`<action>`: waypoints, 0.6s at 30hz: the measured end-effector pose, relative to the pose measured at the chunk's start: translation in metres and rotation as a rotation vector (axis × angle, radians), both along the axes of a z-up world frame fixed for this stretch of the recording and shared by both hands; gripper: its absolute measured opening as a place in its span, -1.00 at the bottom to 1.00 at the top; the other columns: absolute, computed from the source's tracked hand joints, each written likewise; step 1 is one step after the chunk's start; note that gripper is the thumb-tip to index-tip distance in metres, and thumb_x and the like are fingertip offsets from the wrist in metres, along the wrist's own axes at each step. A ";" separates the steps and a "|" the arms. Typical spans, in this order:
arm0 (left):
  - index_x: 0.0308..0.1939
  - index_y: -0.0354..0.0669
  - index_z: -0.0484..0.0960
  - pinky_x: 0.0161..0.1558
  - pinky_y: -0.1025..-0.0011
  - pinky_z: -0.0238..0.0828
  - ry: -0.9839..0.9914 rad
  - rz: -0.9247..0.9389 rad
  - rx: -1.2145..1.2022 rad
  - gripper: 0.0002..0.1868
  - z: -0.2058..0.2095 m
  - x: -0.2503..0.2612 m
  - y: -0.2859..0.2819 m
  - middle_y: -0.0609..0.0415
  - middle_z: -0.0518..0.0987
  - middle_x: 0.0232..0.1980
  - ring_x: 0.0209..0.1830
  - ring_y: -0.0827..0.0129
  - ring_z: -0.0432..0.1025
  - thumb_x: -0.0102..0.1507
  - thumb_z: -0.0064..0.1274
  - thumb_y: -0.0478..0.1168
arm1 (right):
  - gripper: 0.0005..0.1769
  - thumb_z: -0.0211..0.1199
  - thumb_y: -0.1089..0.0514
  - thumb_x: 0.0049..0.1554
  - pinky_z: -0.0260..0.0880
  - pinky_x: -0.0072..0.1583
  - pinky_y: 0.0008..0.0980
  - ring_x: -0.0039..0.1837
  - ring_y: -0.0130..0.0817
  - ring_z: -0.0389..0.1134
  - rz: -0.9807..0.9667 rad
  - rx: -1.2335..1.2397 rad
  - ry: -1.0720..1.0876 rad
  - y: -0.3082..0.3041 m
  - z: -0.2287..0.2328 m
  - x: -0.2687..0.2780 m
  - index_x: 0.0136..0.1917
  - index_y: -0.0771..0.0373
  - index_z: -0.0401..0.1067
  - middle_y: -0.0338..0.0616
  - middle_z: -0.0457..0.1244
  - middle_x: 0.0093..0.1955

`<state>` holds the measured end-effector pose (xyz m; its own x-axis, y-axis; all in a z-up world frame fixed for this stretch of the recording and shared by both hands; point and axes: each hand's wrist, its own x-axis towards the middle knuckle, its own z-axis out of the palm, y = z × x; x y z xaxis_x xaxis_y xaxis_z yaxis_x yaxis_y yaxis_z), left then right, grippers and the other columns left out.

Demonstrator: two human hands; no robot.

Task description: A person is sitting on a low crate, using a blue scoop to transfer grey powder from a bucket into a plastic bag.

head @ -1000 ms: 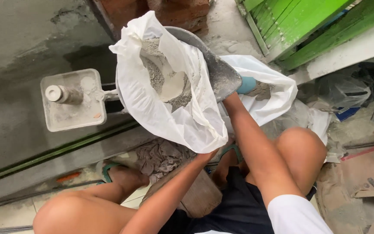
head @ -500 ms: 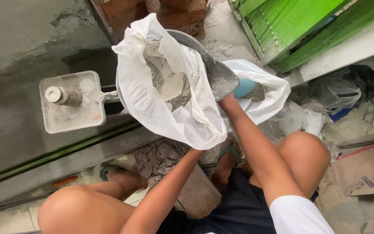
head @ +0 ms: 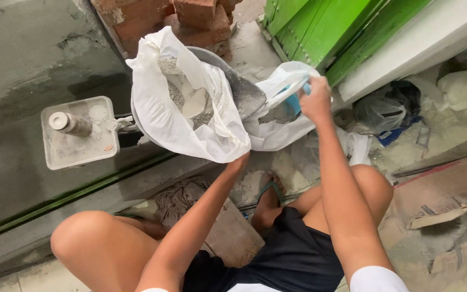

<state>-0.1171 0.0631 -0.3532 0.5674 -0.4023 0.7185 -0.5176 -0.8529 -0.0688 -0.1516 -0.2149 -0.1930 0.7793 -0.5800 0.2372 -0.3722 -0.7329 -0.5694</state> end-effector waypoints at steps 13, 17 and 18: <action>0.34 -0.32 0.37 0.25 0.08 0.33 0.902 -0.474 -0.834 -0.29 0.178 -0.055 -0.007 -0.23 0.49 0.22 0.33 -0.09 0.40 0.19 0.31 -0.17 | -0.81 0.15 0.18 0.12 0.25 0.25 0.12 0.16 0.20 0.29 0.394 -0.172 0.176 0.093 0.006 -0.028 -0.01 0.24 0.27 0.01 0.23 -0.07; 0.23 -0.19 0.49 0.28 0.13 0.33 0.968 -0.522 -0.999 -0.53 0.161 -0.050 -0.007 -0.07 0.52 0.16 0.30 0.05 0.41 0.28 0.20 -0.14 | -0.89 0.22 0.16 0.12 -0.05 0.47 0.31 0.37 -0.12 0.22 0.431 -0.301 0.392 0.088 -0.024 -0.023 -0.06 0.12 0.36 -0.20 0.31 0.01; 0.26 -0.19 0.45 0.29 0.13 0.32 1.002 -0.511 -1.005 -0.50 0.166 -0.050 -0.004 -0.07 0.49 0.19 0.32 0.05 0.40 0.29 0.18 -0.12 | -0.92 0.26 0.16 0.12 -0.17 0.51 0.54 0.47 -0.15 0.23 0.433 -0.288 0.516 0.082 -0.039 -0.018 -0.10 0.09 0.39 -0.22 0.37 0.01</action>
<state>-0.1669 0.0591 -0.1876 0.9309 -0.2929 0.2183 -0.2422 -0.0477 0.9691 -0.1699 -0.1329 -0.2320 0.9784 -0.1647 -0.1249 -0.1839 -0.9695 -0.1623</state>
